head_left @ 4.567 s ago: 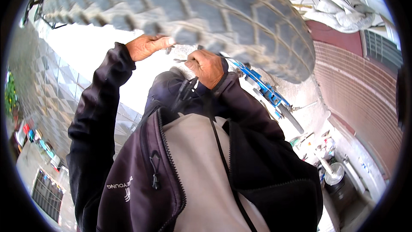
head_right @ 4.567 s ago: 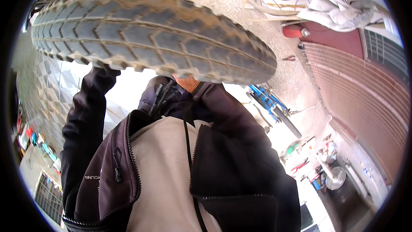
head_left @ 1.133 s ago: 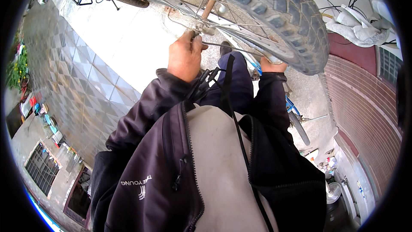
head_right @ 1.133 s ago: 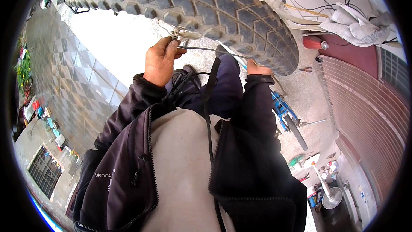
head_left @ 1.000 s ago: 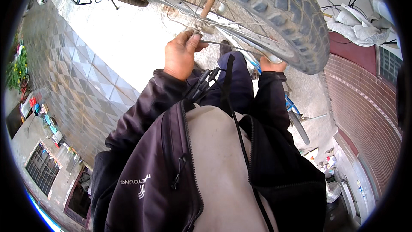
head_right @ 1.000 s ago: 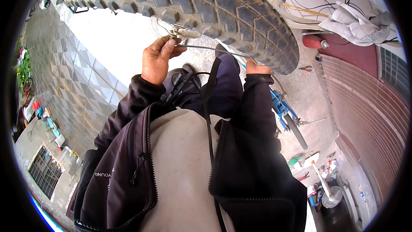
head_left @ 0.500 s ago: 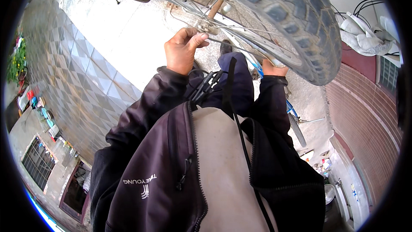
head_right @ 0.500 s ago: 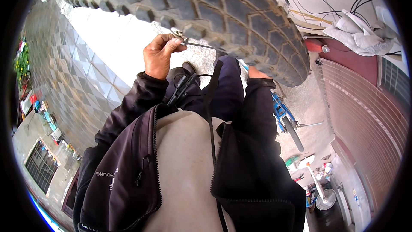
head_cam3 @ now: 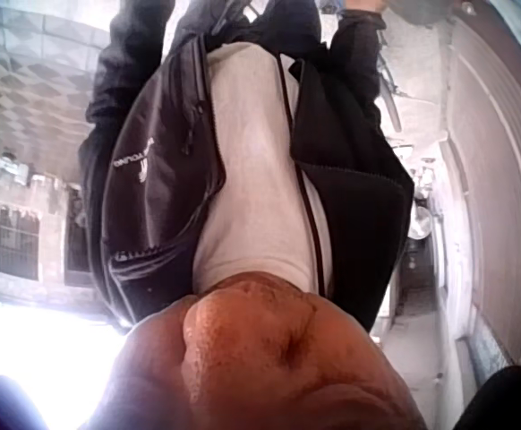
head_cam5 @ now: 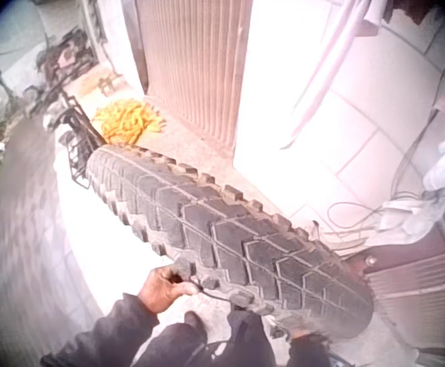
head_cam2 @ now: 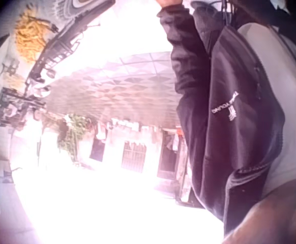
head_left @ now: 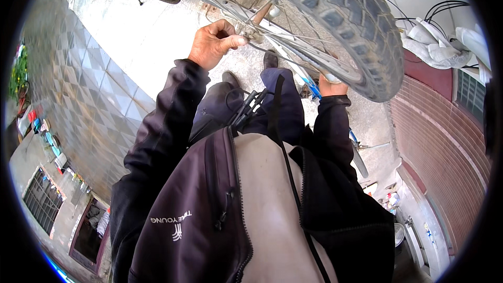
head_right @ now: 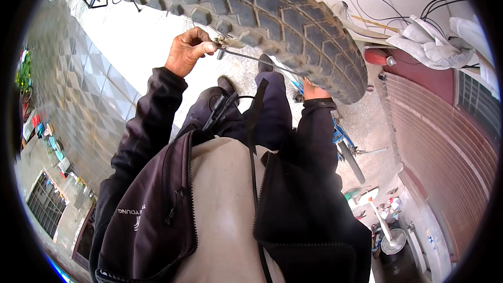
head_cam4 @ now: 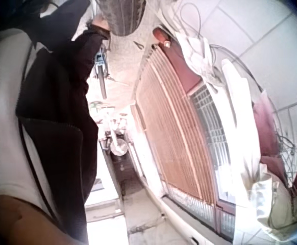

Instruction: The person repairs a bicycle wheel by spinning the tire and using a wrench to tighten the nut on the axle.

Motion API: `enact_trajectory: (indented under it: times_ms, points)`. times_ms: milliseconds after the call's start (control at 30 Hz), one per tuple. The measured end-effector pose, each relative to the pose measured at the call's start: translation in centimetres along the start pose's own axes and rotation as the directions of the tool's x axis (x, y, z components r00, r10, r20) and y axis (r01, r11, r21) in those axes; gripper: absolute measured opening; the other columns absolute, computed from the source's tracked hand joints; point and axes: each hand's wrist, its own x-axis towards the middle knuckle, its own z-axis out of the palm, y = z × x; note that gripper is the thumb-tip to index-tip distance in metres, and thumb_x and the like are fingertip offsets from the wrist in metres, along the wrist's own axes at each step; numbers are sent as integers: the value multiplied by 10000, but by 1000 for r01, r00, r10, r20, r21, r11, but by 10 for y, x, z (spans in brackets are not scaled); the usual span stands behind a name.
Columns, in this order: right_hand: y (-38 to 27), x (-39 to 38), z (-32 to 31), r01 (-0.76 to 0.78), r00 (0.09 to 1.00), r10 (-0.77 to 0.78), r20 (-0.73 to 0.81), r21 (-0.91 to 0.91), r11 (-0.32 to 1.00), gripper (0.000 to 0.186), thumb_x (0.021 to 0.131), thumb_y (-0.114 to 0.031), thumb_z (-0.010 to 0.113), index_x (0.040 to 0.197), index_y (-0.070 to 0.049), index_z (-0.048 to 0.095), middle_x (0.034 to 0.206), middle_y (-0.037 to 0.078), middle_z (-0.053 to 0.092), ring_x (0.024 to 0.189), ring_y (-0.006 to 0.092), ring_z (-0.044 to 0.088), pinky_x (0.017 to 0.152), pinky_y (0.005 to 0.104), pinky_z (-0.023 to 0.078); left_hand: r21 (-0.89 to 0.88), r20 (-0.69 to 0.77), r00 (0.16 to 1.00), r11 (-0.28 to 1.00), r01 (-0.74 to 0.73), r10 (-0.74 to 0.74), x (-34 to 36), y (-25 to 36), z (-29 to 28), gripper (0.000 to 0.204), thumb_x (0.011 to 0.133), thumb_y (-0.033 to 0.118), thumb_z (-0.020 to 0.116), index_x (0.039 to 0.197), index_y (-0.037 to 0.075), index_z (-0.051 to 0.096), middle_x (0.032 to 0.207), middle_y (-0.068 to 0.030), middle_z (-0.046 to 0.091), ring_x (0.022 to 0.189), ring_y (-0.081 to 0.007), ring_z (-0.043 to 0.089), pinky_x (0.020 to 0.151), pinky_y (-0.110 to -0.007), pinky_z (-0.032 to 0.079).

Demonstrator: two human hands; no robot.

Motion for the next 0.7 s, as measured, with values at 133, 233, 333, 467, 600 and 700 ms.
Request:
enact_trajectory:
  times_ms: [133,233,333,467,600,700]
  points:
    - [-1,-2,-7,-39,999,39,-1,50,998,452,904,-335,493,1229,-23,510,1257,166,532,1177,314,487,1043,454,339,-36,-69,986,988,149,-151,-9,21,17,298,821,294,665,807,5,594,701,-66,631,664,-125,605,606,-256,478]
    - [-41,5,-28,-73,988,75,132,-23,997,483,889,-360,521,1275,-72,491,1285,168,508,1206,306,459,1054,426,324,-76,-49,988,987,140,-143,-19,19,15,278,831,259,658,816,-16,617,706,-79,641,662,-135,611,600,-260,480]
    - [-68,36,-55,-592,790,41,611,779,-208,383,944,-161,449,1276,30,449,1211,165,548,1065,234,571,942,357,465,-102,16,999,994,49,-47,-21,23,14,202,822,176,652,802,-25,645,712,-94,653,669,-147,616,654,-271,488]
    - [-84,44,-55,-654,690,307,655,747,-123,338,925,-180,482,1174,41,546,1106,150,603,993,226,599,881,334,486,241,49,982,952,-191,185,-36,-63,-18,205,860,161,565,1003,33,638,1012,-66,641,969,-177,589,875,-356,457]
    - [-72,44,-52,-653,745,282,604,747,126,286,930,-172,487,1132,6,584,1070,130,619,962,186,603,865,296,474,-164,-2,970,957,240,-244,-40,15,11,266,919,286,543,875,32,607,780,-27,609,716,-104,555,659,-271,467]
    - [-96,55,-70,-646,762,262,592,726,237,275,900,-129,533,1116,28,601,1028,77,638,922,141,599,831,255,468,74,-98,934,933,351,-344,-32,76,31,328,907,290,577,798,-19,608,680,-84,625,623,-114,578,599,-251,485]
